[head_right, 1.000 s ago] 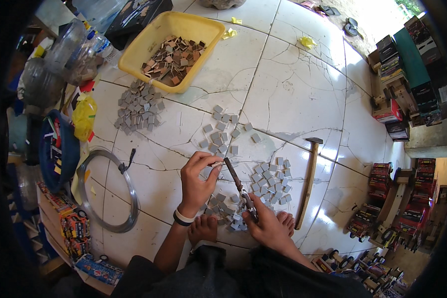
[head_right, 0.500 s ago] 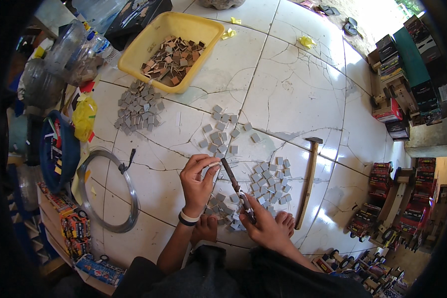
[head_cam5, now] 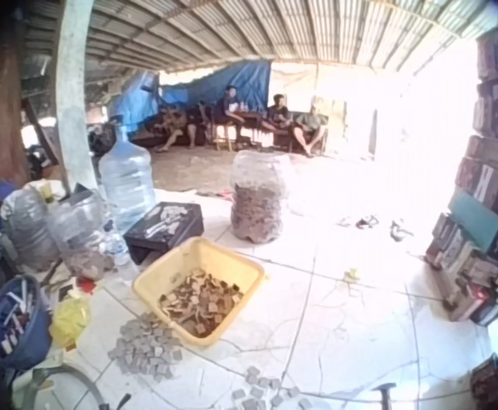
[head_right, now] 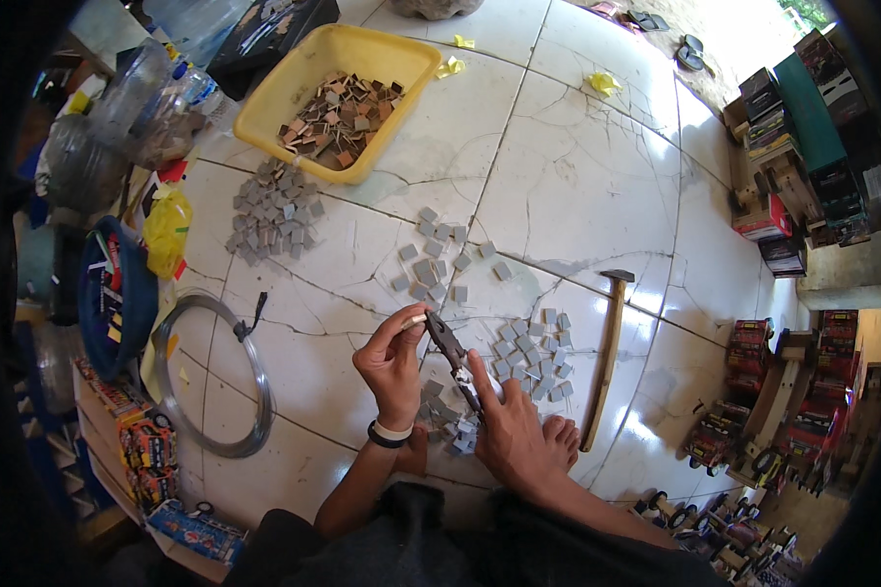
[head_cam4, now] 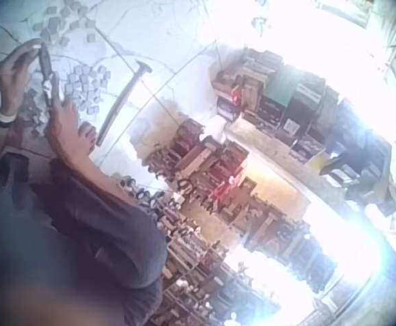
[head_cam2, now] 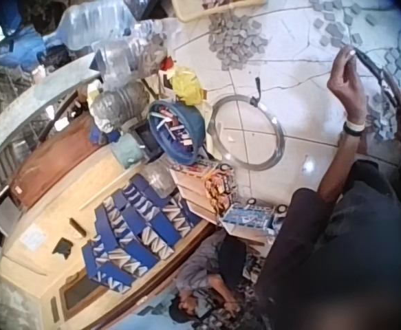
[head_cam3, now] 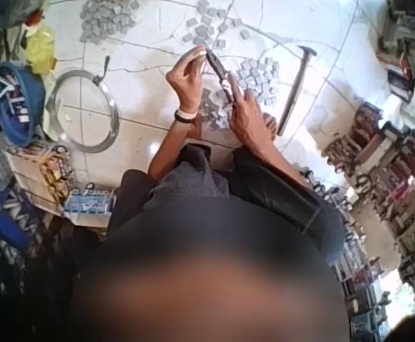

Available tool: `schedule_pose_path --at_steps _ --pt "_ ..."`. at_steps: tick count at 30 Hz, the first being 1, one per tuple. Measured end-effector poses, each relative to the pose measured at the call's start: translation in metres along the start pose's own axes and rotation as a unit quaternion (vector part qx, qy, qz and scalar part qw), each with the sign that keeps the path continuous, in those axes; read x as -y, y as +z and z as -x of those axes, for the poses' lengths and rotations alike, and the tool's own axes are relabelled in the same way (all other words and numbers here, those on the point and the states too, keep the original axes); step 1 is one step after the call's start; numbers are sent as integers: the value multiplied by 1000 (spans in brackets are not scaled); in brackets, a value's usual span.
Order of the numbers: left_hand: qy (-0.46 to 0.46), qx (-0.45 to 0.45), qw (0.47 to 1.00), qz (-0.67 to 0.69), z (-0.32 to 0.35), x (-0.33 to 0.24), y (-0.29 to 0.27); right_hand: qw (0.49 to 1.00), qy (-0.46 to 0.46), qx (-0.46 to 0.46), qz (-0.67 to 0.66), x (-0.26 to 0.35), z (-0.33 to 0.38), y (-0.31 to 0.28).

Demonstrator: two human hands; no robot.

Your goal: The person sits on a tiled floor and repeatedly picks up small grey blocks, each with a short wire protruding. Using pliers, they cut the wire from each block and place the block on the floor. The process is repeated for many blocks.

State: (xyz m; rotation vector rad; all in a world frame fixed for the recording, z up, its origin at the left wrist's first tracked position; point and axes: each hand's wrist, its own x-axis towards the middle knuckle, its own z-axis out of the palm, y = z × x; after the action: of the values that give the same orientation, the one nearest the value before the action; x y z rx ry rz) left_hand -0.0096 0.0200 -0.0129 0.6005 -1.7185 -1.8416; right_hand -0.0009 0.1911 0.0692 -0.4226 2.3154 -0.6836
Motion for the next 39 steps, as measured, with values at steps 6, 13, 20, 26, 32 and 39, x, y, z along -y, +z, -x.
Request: schedule_pose_path --at_steps 6,13,20,26,32,39 --pt "-25 22 999 33 -10 -7 4 997 -31 -45 -58 -1 -2 -7" --pt "-223 47 962 150 -36 -29 -19 984 -71 -89 -140 -10 -2 -19" --pt "-291 75 941 153 -42 -44 -30 975 -103 -32 -195 -14 -1 -18" --pt "-300 92 938 146 -38 -48 -32 974 -121 -14 -191 -12 -3 -16" --pt "-301 94 937 150 -38 -48 -32 982 -86 -2 -168 -8 -2 -20" --pt "-298 101 940 133 -37 -48 -31 977 -116 -20 -178 -8 -2 -17"
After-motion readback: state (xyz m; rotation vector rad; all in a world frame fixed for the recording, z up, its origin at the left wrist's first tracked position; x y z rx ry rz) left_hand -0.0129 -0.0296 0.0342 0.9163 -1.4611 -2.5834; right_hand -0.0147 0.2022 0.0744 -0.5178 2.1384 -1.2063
